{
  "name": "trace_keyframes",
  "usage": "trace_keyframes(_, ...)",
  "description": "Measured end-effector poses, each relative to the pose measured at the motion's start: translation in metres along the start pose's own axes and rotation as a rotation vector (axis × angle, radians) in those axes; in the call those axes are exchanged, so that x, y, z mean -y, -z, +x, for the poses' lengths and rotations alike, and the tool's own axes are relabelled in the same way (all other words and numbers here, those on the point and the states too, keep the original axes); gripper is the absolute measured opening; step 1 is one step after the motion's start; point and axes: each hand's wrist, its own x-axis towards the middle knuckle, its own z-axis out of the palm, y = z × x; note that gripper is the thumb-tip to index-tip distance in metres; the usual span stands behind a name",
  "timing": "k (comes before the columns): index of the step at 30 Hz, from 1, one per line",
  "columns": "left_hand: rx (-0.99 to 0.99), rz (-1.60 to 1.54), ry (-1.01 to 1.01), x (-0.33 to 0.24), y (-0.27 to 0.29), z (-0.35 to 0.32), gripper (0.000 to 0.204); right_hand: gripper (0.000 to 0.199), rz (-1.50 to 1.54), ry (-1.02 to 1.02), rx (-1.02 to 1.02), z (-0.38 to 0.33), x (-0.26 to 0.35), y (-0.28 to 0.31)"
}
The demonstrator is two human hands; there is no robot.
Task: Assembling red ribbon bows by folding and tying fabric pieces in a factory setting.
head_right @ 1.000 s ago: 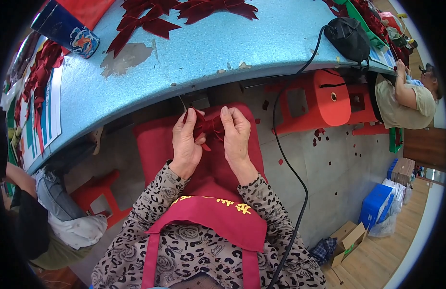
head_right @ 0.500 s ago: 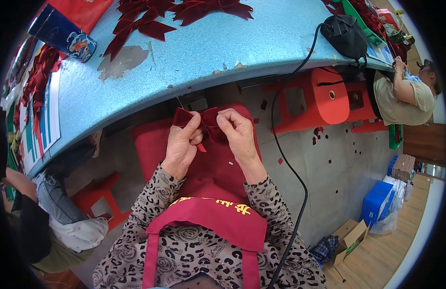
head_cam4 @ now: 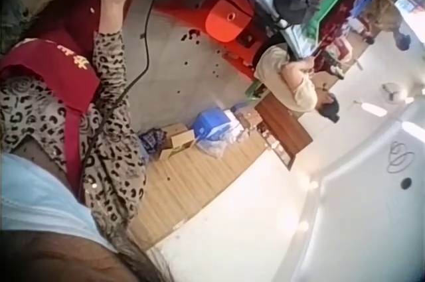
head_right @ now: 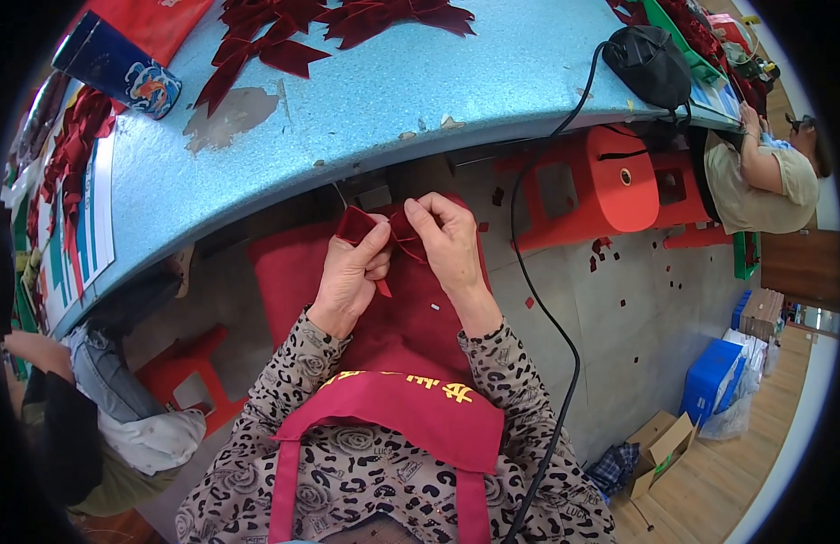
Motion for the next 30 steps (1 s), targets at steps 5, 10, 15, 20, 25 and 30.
trace_keyframes(5,-0.003,0.029,-0.016,-0.001,0.004,0.004,0.011,0.017,0.417,-0.014,-0.123,0.005,-0.012,-0.007)
trace_keyframes(10,-0.035,-0.038,-0.01,-0.013,-0.001,-0.004,0.013,0.017,0.21,-0.081,0.008,-0.001,0.019,-0.007)
trace_keyframes(15,0.003,0.15,0.014,-0.04,0.0,-0.022,0.013,0.019,0.142,0.057,-0.009,-0.011,0.025,-0.003)
trace_keyframes(20,0.105,0.407,-0.084,-0.038,0.01,-0.033,0.013,0.02,0.2,0.125,-0.057,-0.02,0.034,-0.005)
trace_keyframes(25,0.081,0.323,-0.311,-0.033,0.011,-0.033,0.007,0.02,0.249,0.154,-0.068,-0.024,0.039,-0.008)
trace_keyframes(30,0.122,0.061,-0.169,-0.039,0.014,-0.039,0.008,0.018,0.283,0.177,-0.081,-0.024,0.041,0.0)
